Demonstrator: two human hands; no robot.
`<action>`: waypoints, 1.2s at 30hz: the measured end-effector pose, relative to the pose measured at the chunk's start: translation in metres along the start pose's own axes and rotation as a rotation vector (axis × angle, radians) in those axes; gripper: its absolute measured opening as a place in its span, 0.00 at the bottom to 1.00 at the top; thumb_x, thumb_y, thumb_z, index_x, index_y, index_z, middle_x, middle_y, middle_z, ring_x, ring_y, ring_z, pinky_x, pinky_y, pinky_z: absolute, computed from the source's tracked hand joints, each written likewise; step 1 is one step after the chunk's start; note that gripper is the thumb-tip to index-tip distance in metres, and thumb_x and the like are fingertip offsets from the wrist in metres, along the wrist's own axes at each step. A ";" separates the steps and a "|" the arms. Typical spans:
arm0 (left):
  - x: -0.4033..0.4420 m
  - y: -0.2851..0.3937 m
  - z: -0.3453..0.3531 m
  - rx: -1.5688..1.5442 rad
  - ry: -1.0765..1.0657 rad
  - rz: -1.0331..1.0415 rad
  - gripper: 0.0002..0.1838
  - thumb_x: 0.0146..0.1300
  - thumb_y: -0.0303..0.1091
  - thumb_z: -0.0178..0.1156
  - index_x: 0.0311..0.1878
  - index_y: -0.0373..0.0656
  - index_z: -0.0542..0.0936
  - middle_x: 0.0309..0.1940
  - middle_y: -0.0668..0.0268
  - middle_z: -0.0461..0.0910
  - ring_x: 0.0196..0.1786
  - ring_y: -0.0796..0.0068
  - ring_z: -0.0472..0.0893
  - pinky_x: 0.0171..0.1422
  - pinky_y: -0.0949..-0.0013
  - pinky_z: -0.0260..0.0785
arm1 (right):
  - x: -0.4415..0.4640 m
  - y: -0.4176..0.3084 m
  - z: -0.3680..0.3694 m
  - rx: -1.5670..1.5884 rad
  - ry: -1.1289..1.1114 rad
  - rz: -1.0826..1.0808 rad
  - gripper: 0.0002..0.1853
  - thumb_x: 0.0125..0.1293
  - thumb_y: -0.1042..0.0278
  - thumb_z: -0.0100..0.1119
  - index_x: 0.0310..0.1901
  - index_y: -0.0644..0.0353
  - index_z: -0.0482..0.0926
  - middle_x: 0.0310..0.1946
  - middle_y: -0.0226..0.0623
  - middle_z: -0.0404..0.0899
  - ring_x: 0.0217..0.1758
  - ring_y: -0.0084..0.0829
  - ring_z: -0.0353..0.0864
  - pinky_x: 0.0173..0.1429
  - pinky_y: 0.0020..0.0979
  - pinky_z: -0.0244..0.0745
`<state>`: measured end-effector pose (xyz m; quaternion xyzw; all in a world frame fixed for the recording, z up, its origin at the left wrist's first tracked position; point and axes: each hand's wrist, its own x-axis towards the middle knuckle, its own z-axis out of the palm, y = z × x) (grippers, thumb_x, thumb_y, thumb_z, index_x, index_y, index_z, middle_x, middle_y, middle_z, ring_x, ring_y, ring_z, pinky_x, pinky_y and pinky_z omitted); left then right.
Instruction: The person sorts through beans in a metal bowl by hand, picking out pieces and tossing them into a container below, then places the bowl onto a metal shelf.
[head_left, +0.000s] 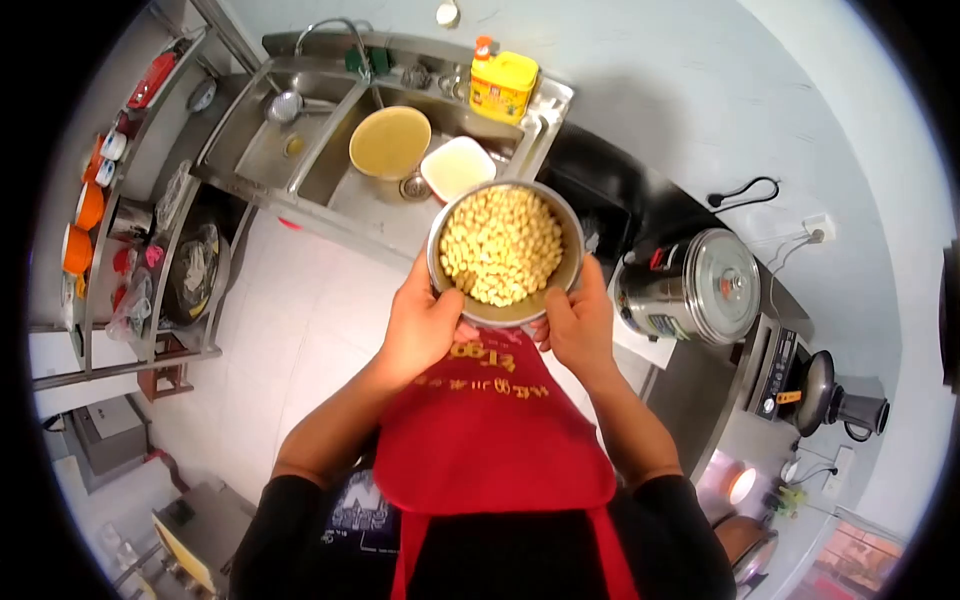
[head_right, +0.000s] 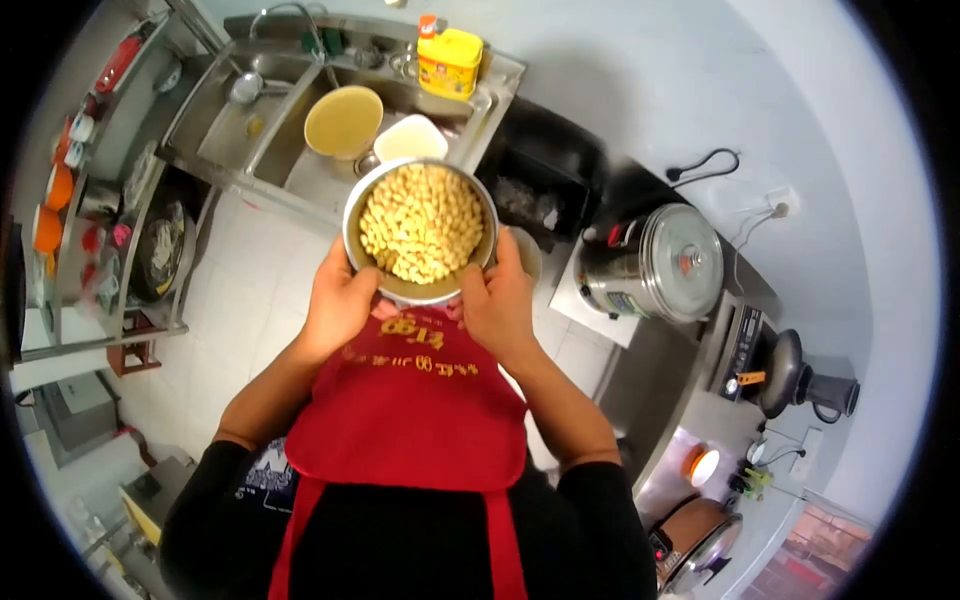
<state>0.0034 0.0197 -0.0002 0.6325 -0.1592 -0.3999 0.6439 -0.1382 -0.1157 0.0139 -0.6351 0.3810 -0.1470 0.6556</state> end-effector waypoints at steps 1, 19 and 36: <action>-0.006 0.002 0.003 -0.011 0.024 0.044 0.37 0.68 0.22 0.45 0.81 0.44 0.53 0.43 0.49 0.83 0.24 0.69 0.84 0.26 0.71 0.81 | -0.004 0.001 0.002 0.018 0.038 -0.077 0.27 0.72 0.77 0.46 0.72 0.59 0.60 0.23 0.39 0.80 0.19 0.23 0.79 0.21 0.25 0.76; 0.010 -0.009 -0.002 -0.129 0.045 -0.153 0.33 0.68 0.21 0.45 0.77 0.42 0.58 0.48 0.49 0.83 0.26 0.62 0.87 0.27 0.67 0.85 | 0.020 0.002 -0.008 -0.675 0.342 -0.430 0.17 0.66 0.66 0.68 0.54 0.60 0.82 0.29 0.41 0.80 0.34 0.38 0.82 0.39 0.39 0.77; 0.007 0.001 0.003 -0.118 0.030 -0.121 0.42 0.65 0.17 0.42 0.83 0.52 0.49 0.57 0.50 0.80 0.30 0.62 0.88 0.32 0.68 0.86 | 0.037 -0.004 0.008 -1.093 0.021 -0.911 0.07 0.55 0.66 0.72 0.31 0.56 0.82 0.30 0.35 0.79 0.41 0.40 0.77 0.46 0.40 0.73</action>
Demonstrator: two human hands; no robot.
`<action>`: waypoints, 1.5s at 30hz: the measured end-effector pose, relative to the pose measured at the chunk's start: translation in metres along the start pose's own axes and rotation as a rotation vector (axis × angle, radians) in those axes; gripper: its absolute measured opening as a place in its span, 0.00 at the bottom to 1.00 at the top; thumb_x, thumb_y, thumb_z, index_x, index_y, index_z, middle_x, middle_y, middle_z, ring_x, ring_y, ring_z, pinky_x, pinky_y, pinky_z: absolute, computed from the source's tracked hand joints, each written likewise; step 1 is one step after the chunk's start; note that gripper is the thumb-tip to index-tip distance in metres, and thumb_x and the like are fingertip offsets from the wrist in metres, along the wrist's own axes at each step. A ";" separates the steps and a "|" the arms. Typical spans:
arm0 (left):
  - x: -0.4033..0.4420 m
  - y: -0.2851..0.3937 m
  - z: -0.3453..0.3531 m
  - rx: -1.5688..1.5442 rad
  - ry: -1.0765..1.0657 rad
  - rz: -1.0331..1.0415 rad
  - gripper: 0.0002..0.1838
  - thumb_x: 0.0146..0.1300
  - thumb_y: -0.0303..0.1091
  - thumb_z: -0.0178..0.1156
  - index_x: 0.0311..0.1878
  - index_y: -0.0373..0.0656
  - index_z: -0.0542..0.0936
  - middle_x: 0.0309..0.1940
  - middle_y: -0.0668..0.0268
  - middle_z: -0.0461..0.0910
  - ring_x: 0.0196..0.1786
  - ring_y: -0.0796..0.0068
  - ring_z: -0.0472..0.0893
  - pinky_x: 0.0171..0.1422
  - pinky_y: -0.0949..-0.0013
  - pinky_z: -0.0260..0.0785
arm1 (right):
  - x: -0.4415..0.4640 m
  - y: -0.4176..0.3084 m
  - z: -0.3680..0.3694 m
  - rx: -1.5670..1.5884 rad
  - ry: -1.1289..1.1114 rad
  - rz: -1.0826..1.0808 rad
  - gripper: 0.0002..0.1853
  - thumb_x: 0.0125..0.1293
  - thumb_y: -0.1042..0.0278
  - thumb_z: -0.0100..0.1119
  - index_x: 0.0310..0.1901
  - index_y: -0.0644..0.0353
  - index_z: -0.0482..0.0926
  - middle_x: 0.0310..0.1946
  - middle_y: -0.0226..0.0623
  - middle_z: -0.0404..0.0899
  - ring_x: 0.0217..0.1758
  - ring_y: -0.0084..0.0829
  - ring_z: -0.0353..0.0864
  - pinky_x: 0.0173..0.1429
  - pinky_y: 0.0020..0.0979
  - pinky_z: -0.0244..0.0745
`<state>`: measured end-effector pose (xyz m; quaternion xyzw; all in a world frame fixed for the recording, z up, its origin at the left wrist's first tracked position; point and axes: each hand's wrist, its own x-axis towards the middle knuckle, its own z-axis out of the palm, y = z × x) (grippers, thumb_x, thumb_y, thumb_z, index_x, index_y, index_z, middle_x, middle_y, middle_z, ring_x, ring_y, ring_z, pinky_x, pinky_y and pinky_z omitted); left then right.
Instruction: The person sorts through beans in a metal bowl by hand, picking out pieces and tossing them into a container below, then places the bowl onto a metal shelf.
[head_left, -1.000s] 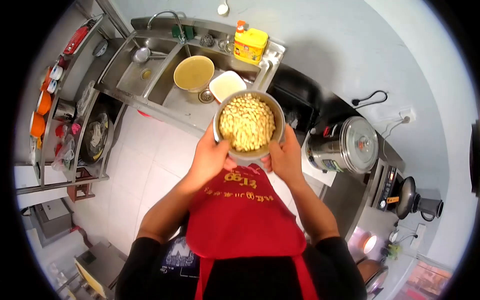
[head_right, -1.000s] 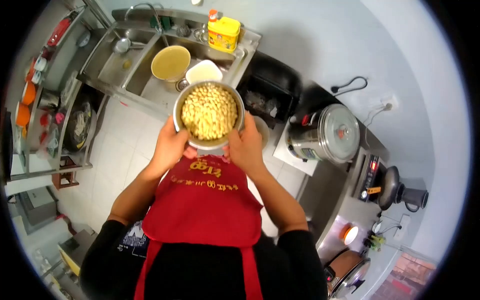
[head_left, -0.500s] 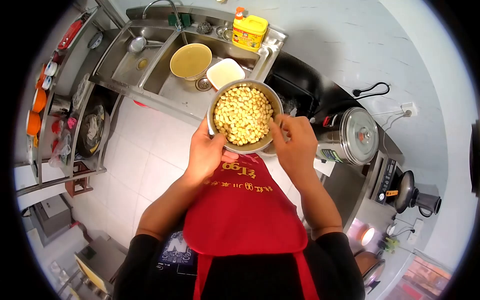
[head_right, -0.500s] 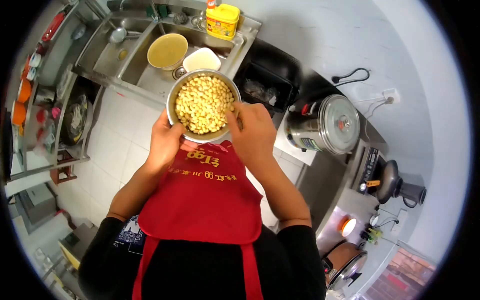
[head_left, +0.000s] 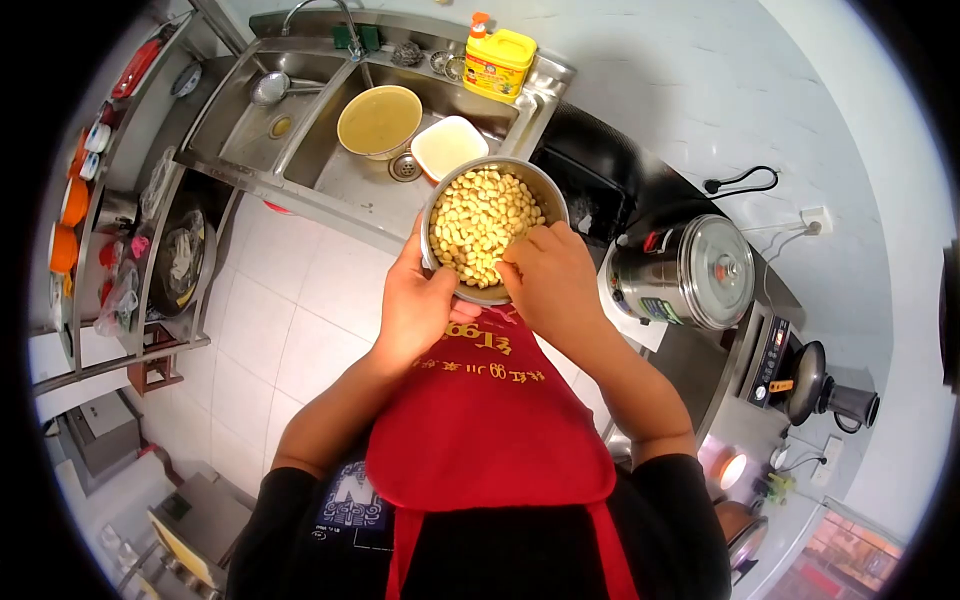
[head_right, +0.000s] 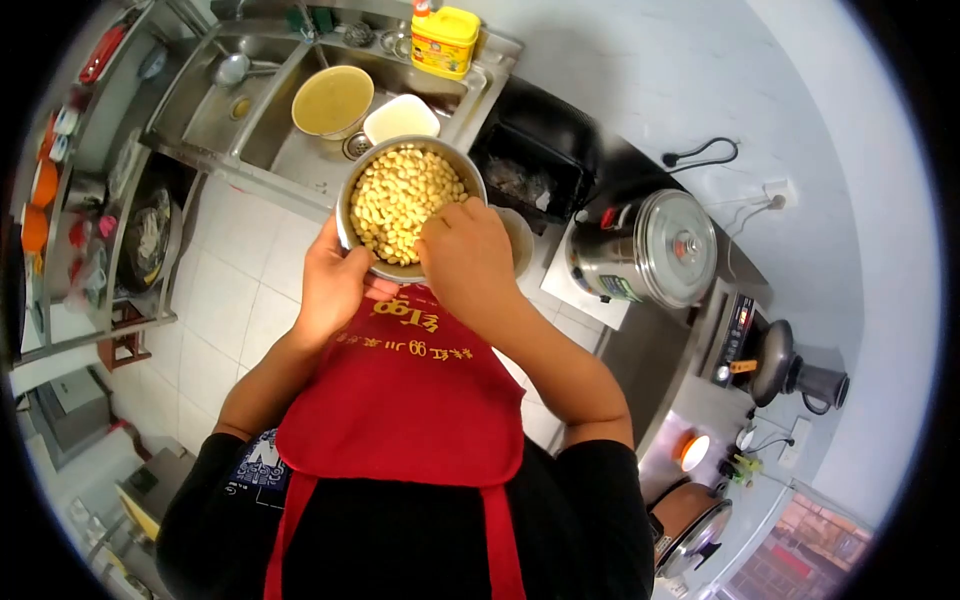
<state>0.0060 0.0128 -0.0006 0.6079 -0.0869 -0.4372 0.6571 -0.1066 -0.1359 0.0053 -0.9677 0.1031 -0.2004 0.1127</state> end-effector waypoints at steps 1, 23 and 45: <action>0.000 -0.001 0.000 -0.001 -0.003 0.007 0.42 0.65 0.17 0.42 0.83 0.52 0.49 0.57 0.50 0.80 0.30 0.62 0.88 0.32 0.68 0.86 | 0.000 0.000 -0.001 0.000 -0.001 -0.002 0.07 0.55 0.66 0.72 0.31 0.56 0.82 0.30 0.35 0.79 0.41 0.40 0.77 0.46 0.40 0.73; 0.006 0.003 0.004 0.022 0.003 0.010 0.34 0.69 0.20 0.43 0.79 0.44 0.57 0.44 0.50 0.84 0.26 0.64 0.87 0.29 0.69 0.84 | 0.020 0.011 -0.020 0.590 -0.140 0.470 0.06 0.61 0.77 0.70 0.37 0.65 0.82 0.34 0.35 0.86 0.37 0.22 0.84 0.42 0.26 0.79; 0.010 0.003 0.013 -0.004 0.000 0.006 0.35 0.66 0.19 0.44 0.78 0.42 0.59 0.46 0.50 0.84 0.26 0.62 0.87 0.28 0.68 0.84 | 0.024 0.021 -0.016 0.956 -0.042 0.661 0.05 0.64 0.74 0.67 0.39 0.64 0.84 0.35 0.37 0.86 0.35 0.28 0.85 0.42 0.30 0.80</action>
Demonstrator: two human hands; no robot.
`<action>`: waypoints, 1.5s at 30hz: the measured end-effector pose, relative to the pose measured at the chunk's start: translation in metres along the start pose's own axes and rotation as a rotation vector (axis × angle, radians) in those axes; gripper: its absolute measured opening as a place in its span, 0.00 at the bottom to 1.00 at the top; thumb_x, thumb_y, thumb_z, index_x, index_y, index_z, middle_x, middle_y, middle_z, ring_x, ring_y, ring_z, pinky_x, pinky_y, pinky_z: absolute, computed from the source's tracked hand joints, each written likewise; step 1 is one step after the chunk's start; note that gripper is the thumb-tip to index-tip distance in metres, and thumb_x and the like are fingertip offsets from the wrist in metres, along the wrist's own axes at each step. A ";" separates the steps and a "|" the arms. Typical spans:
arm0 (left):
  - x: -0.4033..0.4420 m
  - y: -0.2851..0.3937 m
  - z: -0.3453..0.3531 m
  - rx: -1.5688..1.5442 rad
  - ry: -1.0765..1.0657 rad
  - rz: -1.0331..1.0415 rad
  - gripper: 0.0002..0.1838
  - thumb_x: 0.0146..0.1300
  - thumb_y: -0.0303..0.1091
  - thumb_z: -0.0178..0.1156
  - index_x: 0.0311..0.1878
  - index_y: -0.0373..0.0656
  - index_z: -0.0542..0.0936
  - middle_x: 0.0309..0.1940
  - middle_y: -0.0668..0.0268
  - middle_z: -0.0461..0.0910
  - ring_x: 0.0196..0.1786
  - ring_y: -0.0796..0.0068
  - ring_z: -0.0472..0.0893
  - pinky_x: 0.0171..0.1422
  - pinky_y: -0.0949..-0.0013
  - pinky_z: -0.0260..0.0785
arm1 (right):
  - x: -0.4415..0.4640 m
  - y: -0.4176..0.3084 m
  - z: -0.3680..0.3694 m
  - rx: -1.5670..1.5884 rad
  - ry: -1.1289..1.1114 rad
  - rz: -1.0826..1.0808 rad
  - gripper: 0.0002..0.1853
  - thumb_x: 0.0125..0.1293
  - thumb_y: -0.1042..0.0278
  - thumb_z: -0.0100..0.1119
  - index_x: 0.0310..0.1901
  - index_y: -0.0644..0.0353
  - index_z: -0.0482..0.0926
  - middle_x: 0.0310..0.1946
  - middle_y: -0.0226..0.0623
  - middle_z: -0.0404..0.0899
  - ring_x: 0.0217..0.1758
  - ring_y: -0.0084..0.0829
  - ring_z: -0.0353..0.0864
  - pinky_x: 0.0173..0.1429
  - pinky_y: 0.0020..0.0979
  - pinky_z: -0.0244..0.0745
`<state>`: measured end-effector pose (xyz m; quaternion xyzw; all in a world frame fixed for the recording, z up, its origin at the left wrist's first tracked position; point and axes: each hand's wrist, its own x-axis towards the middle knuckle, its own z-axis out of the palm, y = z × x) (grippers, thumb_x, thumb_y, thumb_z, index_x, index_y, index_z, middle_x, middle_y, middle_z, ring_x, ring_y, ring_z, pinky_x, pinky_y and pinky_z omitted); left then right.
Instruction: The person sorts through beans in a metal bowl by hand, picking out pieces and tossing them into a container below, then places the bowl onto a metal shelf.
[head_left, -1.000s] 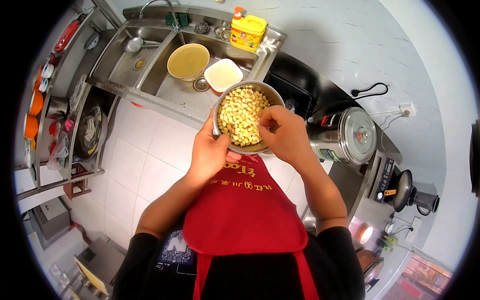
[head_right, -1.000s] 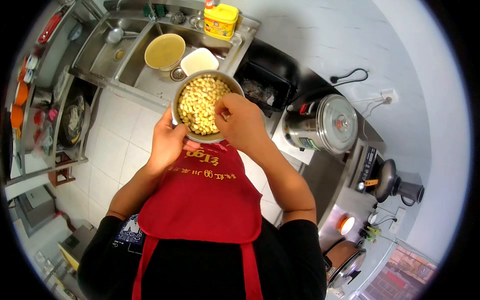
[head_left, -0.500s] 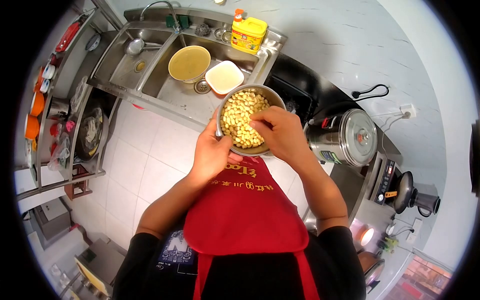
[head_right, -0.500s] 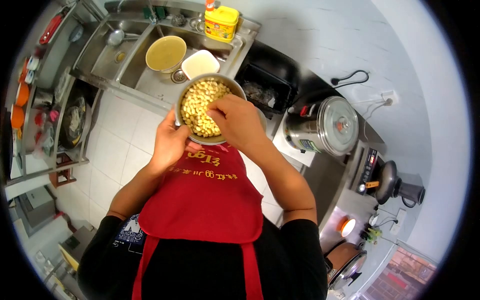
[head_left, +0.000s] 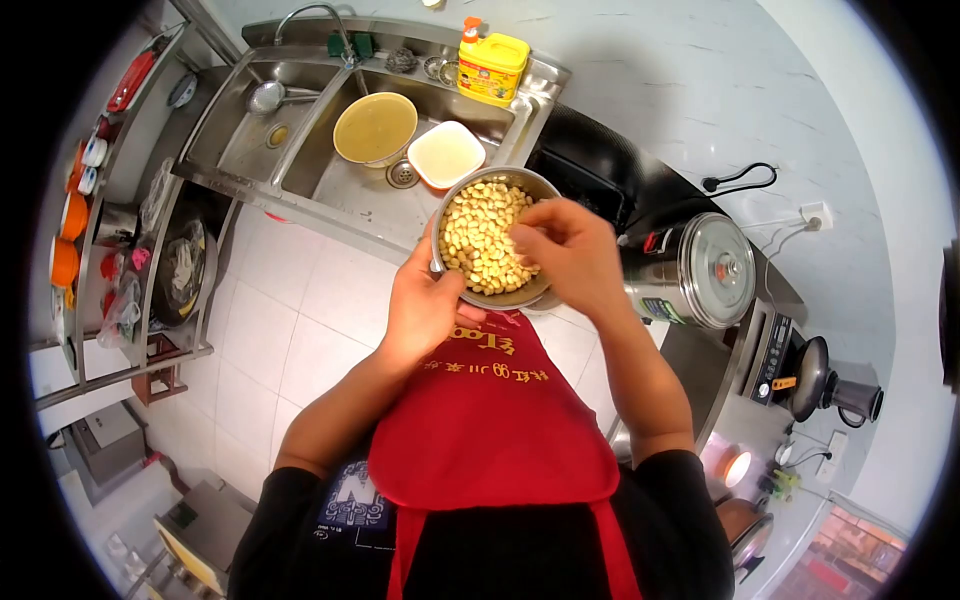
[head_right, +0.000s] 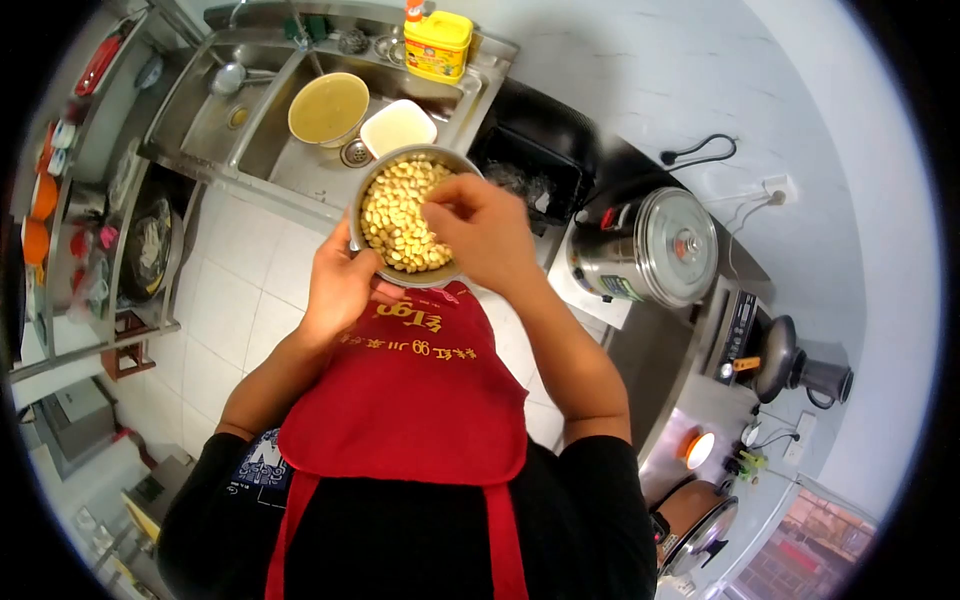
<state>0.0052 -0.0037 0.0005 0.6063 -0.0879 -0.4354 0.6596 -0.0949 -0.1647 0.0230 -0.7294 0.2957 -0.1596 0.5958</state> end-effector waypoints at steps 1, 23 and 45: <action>0.002 -0.002 -0.001 0.005 0.006 -0.003 0.34 0.66 0.19 0.45 0.77 0.41 0.60 0.46 0.50 0.85 0.26 0.63 0.87 0.27 0.68 0.84 | -0.003 0.002 -0.011 0.000 0.003 0.000 0.05 0.64 0.74 0.67 0.39 0.64 0.84 0.35 0.37 0.86 0.35 0.28 0.85 0.42 0.30 0.80; 0.007 0.001 0.000 0.066 -0.050 -0.015 0.35 0.69 0.20 0.45 0.80 0.42 0.55 0.46 0.49 0.84 0.27 0.64 0.87 0.28 0.69 0.84 | -0.033 0.018 -0.062 -0.645 0.452 -0.463 0.04 0.62 0.76 0.68 0.38 0.62 0.85 0.35 0.43 0.86 0.36 0.41 0.86 0.41 0.35 0.80; -0.001 -0.001 0.002 0.054 0.016 0.045 0.31 0.62 0.17 0.45 0.72 0.33 0.63 0.41 0.46 0.84 0.24 0.63 0.87 0.26 0.68 0.84 | -0.015 0.096 -0.104 -0.741 0.349 -0.290 0.09 0.64 0.75 0.62 0.44 0.62 0.87 0.38 0.46 0.87 0.40 0.45 0.86 0.45 0.37 0.81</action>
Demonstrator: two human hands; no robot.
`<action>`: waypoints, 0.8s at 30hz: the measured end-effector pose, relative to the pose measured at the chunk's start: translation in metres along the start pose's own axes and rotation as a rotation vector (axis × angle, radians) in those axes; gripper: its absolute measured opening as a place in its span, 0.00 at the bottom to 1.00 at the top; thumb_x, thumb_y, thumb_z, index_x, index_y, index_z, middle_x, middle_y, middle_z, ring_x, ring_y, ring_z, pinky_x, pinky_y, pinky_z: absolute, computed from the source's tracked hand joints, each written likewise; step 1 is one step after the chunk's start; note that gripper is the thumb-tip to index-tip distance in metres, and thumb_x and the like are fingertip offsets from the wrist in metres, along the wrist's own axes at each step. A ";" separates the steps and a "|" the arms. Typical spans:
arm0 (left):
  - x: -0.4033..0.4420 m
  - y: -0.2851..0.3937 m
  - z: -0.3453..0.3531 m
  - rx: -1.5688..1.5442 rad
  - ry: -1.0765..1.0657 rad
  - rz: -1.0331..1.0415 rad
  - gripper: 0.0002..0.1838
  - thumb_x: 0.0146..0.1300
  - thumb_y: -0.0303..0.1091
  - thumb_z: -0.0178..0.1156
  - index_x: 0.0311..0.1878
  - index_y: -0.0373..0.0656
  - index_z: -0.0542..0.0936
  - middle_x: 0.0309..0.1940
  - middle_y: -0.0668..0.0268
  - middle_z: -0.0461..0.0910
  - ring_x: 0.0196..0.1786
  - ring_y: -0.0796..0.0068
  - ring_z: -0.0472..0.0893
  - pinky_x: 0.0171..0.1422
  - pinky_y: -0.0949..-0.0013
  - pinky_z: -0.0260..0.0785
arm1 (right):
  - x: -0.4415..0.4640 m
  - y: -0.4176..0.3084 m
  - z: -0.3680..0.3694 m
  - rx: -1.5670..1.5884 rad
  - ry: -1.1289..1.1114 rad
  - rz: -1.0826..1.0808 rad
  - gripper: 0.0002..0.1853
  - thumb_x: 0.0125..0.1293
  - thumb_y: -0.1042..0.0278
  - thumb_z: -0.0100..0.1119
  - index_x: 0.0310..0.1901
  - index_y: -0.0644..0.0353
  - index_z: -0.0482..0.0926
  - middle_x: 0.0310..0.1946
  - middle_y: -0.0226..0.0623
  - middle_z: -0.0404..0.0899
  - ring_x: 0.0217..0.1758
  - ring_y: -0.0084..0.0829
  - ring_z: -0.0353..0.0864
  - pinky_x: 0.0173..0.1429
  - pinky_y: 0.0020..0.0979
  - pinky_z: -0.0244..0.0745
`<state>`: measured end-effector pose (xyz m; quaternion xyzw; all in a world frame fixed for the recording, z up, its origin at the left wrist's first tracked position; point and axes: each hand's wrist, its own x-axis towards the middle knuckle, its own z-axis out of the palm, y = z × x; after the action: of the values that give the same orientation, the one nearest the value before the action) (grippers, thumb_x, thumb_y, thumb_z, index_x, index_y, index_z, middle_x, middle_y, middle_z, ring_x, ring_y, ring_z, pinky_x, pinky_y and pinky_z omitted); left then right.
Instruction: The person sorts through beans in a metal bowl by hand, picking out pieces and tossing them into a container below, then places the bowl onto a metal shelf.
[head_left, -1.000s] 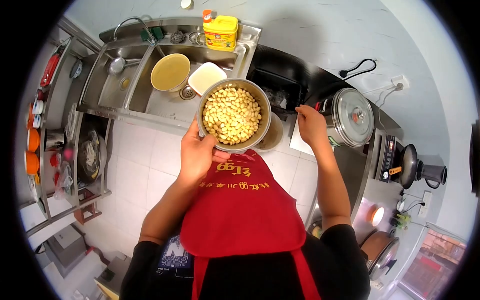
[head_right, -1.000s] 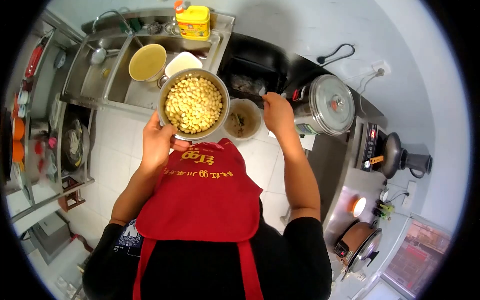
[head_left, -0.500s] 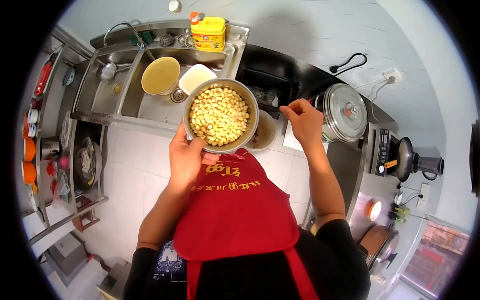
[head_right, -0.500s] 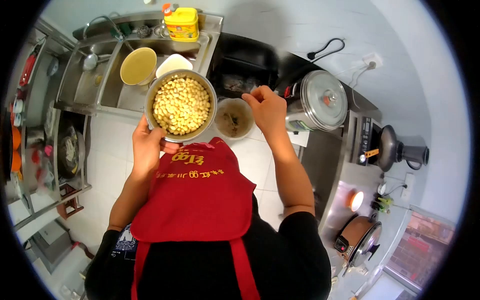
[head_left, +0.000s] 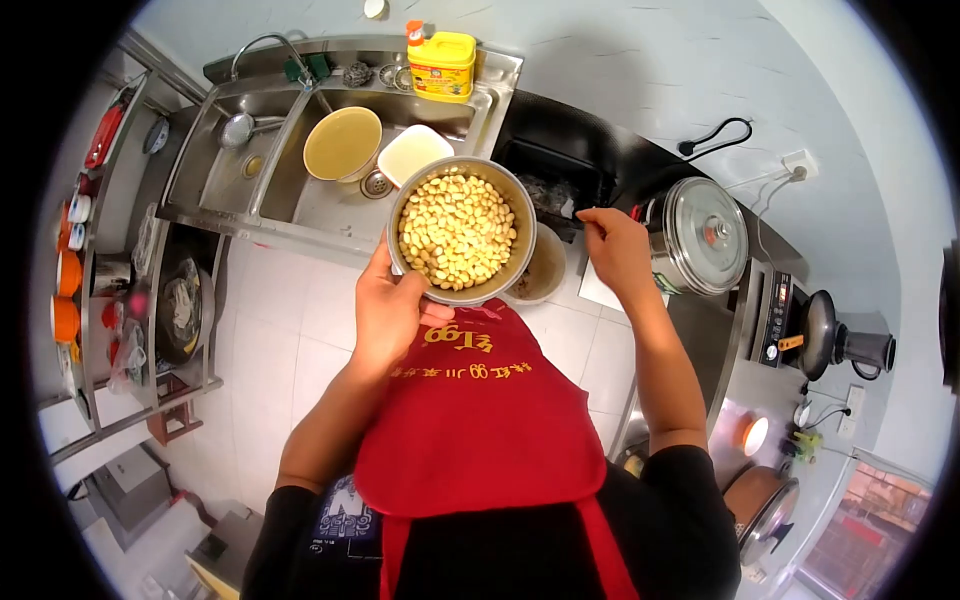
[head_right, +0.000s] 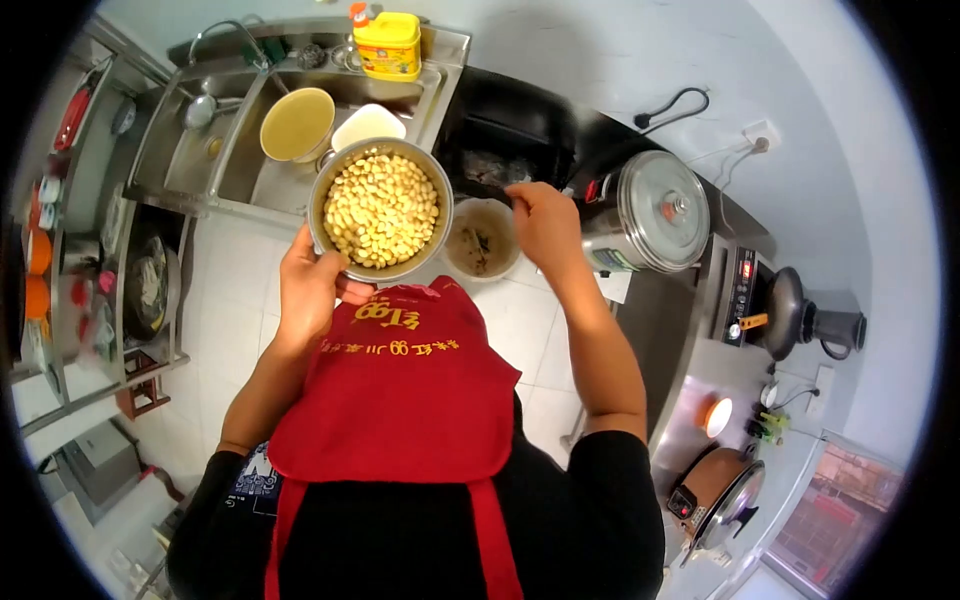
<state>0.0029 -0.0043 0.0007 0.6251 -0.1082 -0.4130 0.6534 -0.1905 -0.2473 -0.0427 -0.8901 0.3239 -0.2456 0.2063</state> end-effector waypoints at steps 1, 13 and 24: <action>-0.001 -0.001 0.000 0.004 0.002 0.006 0.32 0.62 0.17 0.45 0.73 0.34 0.62 0.41 0.46 0.84 0.24 0.63 0.87 0.26 0.68 0.84 | 0.000 -0.037 -0.014 0.140 -0.003 0.000 0.09 0.63 0.76 0.64 0.44 0.62 0.87 0.38 0.45 0.87 0.38 0.43 0.86 0.43 0.35 0.80; -0.009 0.002 0.002 -0.016 -0.037 0.000 0.37 0.67 0.17 0.43 0.81 0.44 0.54 0.46 0.50 0.83 0.26 0.66 0.87 0.27 0.70 0.83 | 0.016 -0.117 0.011 -0.332 -0.140 -0.594 0.02 0.55 0.70 0.63 0.32 0.52 0.82 0.33 0.27 0.78 0.43 0.32 0.77 0.43 0.34 0.76; -0.010 -0.001 0.001 -0.031 -0.009 0.010 0.33 0.66 0.18 0.45 0.77 0.39 0.59 0.43 0.49 0.84 0.25 0.65 0.86 0.26 0.69 0.83 | 0.008 -0.119 -0.020 0.309 -0.113 -0.086 0.06 0.60 0.75 0.71 0.38 0.59 0.85 0.33 0.32 0.86 0.33 0.24 0.84 0.41 0.26 0.78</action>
<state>-0.0043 0.0019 0.0033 0.6124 -0.1078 -0.4141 0.6647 -0.1405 -0.1732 0.0382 -0.8732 0.2315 -0.2506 0.3480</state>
